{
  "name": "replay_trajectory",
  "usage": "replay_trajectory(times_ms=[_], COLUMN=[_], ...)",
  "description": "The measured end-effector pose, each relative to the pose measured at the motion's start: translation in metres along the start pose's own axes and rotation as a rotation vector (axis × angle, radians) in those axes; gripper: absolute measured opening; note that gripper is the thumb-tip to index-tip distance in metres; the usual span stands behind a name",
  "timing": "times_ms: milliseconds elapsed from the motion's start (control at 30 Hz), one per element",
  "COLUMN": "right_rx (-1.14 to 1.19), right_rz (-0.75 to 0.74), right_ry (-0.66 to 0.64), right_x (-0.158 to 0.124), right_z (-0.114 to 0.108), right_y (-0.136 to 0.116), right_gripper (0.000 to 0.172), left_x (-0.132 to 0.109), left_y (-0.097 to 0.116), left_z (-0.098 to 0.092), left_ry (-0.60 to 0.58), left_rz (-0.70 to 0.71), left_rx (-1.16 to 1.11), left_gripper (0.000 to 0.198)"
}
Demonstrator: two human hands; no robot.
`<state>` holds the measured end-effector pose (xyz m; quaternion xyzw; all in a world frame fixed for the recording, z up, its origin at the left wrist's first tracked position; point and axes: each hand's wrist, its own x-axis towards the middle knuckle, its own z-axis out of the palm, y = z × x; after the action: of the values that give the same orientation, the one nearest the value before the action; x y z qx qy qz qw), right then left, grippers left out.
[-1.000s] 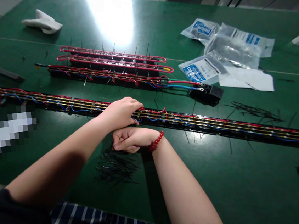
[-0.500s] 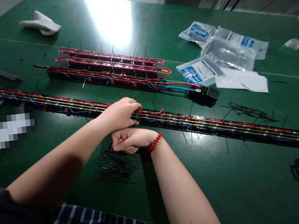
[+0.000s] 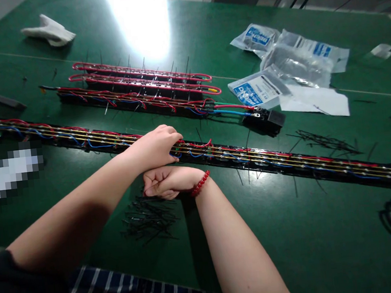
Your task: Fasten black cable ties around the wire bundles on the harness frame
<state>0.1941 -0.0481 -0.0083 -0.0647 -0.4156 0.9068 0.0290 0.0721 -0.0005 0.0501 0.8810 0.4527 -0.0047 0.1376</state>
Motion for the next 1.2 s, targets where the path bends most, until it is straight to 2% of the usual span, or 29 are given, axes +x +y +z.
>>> replay_trajectory(times_ms=[333,967,1200], right_rx=[0.006,0.027,0.002], right_rz=[-0.003,0.04,0.015], right_ry=[-0.028,0.003,-0.007], right_x=[0.0004,0.0,-0.0003], right_z=[-0.0003,0.0001,-0.0007], right_y=[-0.0003,-0.0005,-0.0011], right_gripper=[0.032,0.029,0.022], left_x=[-0.002,-0.0014,-0.0006], left_y=[-0.0085,-0.0056,0.0], left_z=[0.0022,0.0044,0.0027], left_ry=[0.02,0.029,0.01], left_rz=[0.014,0.01,0.03], left_rx=[-0.081,-0.072,0.026], left_gripper=[0.055,0.055,0.046])
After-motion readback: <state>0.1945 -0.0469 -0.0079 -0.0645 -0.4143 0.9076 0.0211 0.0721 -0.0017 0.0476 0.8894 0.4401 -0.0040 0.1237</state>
